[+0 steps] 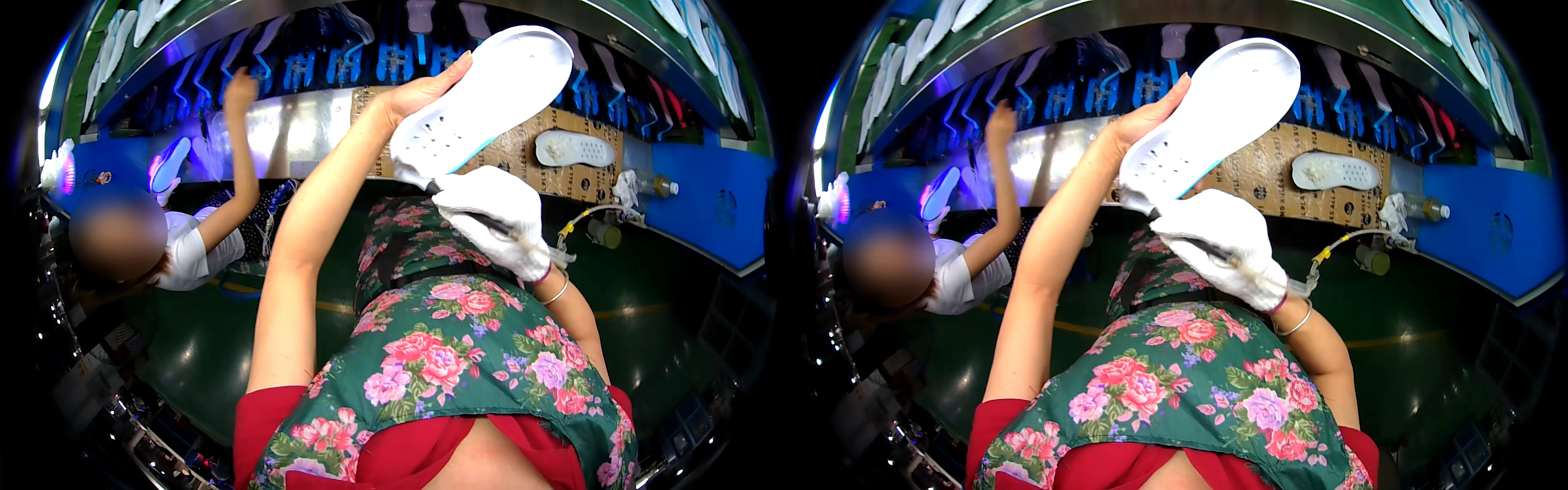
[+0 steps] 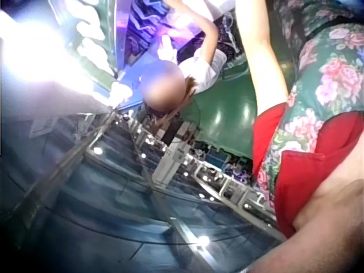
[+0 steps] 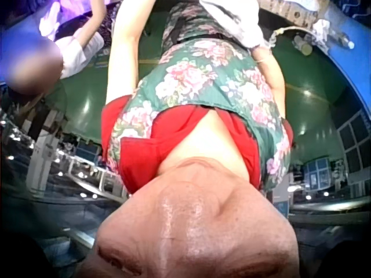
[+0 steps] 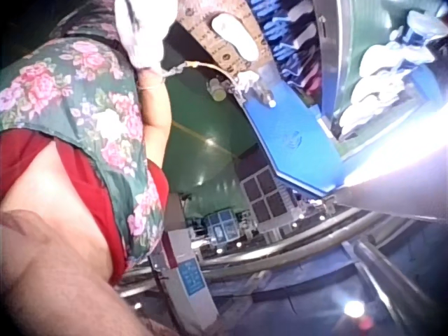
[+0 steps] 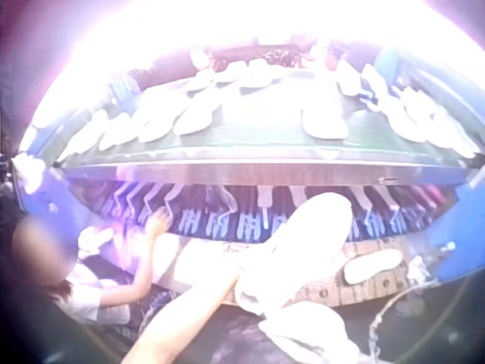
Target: The person picks up shoe soles one at a time and applies adhesive to the edges using a brush.
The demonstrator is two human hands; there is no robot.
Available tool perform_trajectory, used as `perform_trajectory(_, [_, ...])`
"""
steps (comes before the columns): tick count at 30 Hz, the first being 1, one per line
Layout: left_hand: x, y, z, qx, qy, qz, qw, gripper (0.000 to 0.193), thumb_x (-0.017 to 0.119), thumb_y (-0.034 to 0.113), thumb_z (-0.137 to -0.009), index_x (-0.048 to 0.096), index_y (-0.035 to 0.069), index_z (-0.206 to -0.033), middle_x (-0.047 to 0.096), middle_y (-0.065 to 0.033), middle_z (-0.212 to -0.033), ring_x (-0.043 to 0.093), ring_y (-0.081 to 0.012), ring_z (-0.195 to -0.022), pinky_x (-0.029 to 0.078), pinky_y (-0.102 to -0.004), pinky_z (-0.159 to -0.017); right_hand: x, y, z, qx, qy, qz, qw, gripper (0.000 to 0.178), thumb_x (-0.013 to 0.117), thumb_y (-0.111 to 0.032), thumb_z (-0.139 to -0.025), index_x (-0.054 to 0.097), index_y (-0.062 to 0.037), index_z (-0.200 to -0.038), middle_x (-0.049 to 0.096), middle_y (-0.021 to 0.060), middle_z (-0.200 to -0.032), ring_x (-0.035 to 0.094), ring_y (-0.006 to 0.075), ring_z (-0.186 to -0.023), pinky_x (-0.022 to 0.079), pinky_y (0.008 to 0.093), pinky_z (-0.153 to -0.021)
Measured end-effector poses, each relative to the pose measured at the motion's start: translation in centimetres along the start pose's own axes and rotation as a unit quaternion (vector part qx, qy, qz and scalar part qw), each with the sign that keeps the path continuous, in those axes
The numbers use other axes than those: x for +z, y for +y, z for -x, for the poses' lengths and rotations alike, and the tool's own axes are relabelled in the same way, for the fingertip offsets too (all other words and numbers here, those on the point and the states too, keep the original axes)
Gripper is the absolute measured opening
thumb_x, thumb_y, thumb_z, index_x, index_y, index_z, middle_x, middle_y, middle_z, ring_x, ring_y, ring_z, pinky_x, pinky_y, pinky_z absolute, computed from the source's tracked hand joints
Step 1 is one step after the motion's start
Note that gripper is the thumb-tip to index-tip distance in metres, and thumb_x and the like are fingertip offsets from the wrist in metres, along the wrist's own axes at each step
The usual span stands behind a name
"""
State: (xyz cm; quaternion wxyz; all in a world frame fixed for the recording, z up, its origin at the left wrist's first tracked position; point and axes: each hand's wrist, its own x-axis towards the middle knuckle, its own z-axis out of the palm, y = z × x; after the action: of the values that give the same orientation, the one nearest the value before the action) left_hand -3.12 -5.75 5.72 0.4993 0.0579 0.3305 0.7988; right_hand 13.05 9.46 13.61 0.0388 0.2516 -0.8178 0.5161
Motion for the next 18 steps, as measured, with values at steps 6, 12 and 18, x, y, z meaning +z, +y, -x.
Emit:
perform_trajectory(6, [0.9, 0.4, 0.6, -0.060, 0.071, -0.172, 0.981, 0.070, 0.047, 0.065, -0.096, 0.064, 0.006, -0.131, 0.072, -0.0114, -0.110, 0.071, -0.0133, -0.090, 0.060, -0.0288, -0.071, -0.3, -0.3, -0.3, -0.068, 0.057, 0.102, 0.991, 0.025, 0.078, -0.008, -0.077, 0.076, -0.0122, -0.102, 0.074, 0.0072, -0.094, 0.070, 0.0248, -0.082, 0.055, 0.0346, -0.073])
perform_trajectory(12, [2.6, 1.3, 1.5, -0.149, 0.116, -0.359, 0.914, 0.078, 0.047, 0.070, -0.093, 0.066, 0.003, -0.127, 0.068, -0.0174, -0.118, 0.068, -0.0195, -0.102, 0.057, -0.0313, -0.083, 0.2, -0.6, -0.3, -0.023, -0.029, -0.019, 0.999, 0.025, 0.077, -0.007, -0.078, 0.076, -0.0123, -0.102, 0.073, 0.0061, -0.098, 0.071, 0.0254, -0.088, 0.056, 0.0350, -0.079])
perform_trajectory(18, [3.8, 2.2, 2.3, -0.166, 0.078, -0.451, 0.874, 0.092, 0.045, 0.080, -0.087, 0.061, 0.003, -0.134, 0.061, -0.0214, -0.131, 0.063, -0.0267, -0.116, 0.052, -0.0365, -0.094, 0.9, -0.3, -0.1, -0.091, -0.003, 0.109, 0.990, 0.023, 0.077, -0.003, -0.076, 0.076, -0.0113, -0.097, 0.072, 0.0070, -0.088, 0.069, 0.0252, -0.082, 0.054, 0.0349, -0.074])
